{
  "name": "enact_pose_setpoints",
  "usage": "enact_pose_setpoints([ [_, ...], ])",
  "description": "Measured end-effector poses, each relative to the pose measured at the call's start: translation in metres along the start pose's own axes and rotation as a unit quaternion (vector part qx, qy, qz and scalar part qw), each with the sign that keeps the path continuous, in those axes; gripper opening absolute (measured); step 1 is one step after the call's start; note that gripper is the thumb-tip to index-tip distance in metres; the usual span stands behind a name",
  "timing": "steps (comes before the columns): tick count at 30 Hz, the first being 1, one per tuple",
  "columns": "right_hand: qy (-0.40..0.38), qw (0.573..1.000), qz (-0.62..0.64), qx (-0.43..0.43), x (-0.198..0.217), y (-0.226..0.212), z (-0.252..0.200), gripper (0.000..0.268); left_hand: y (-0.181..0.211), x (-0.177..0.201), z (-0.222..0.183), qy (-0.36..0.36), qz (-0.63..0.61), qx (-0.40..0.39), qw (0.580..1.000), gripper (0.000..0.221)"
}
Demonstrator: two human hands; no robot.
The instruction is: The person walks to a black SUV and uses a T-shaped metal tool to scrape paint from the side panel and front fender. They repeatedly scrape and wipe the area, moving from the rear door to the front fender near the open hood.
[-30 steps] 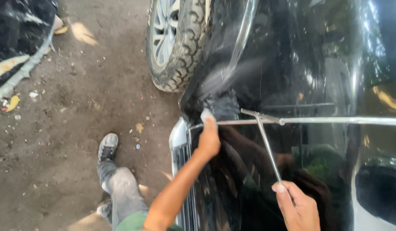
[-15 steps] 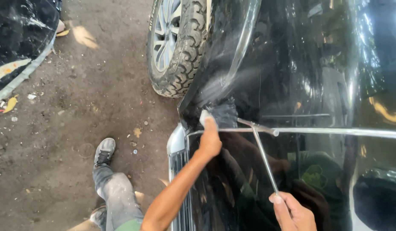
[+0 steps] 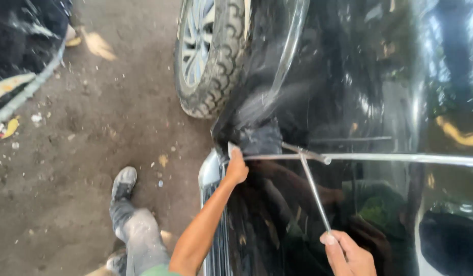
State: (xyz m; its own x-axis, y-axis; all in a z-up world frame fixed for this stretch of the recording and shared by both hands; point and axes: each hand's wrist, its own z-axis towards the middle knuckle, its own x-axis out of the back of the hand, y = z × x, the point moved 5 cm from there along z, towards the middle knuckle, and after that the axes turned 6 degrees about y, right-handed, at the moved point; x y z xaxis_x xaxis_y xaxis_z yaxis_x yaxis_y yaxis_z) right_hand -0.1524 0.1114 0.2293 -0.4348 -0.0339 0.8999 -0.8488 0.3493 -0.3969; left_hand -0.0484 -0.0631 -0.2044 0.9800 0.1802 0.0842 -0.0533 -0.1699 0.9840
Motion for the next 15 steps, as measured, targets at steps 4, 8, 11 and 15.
enact_pose_setpoints([
  [4,0.010,0.999,0.033,-0.033,0.001,0.039,0.002,0.018,0.121,0.042,-0.016,0.013,-0.004,-0.022,1.000,0.086],
  [8,0.005,0.999,0.024,-0.029,0.001,0.000,-0.009,0.018,0.187,0.076,-0.025,0.067,-0.010,-0.201,0.977,0.067],
  [11,0.007,1.000,0.009,-0.010,-0.001,-0.004,-0.005,0.019,0.137,0.066,-0.014,0.072,-0.009,-0.185,0.980,0.068],
  [15,0.011,1.000,-0.013,-0.011,0.001,-0.003,0.001,0.018,0.175,0.077,-0.001,0.077,-0.016,-0.126,0.989,0.065],
])
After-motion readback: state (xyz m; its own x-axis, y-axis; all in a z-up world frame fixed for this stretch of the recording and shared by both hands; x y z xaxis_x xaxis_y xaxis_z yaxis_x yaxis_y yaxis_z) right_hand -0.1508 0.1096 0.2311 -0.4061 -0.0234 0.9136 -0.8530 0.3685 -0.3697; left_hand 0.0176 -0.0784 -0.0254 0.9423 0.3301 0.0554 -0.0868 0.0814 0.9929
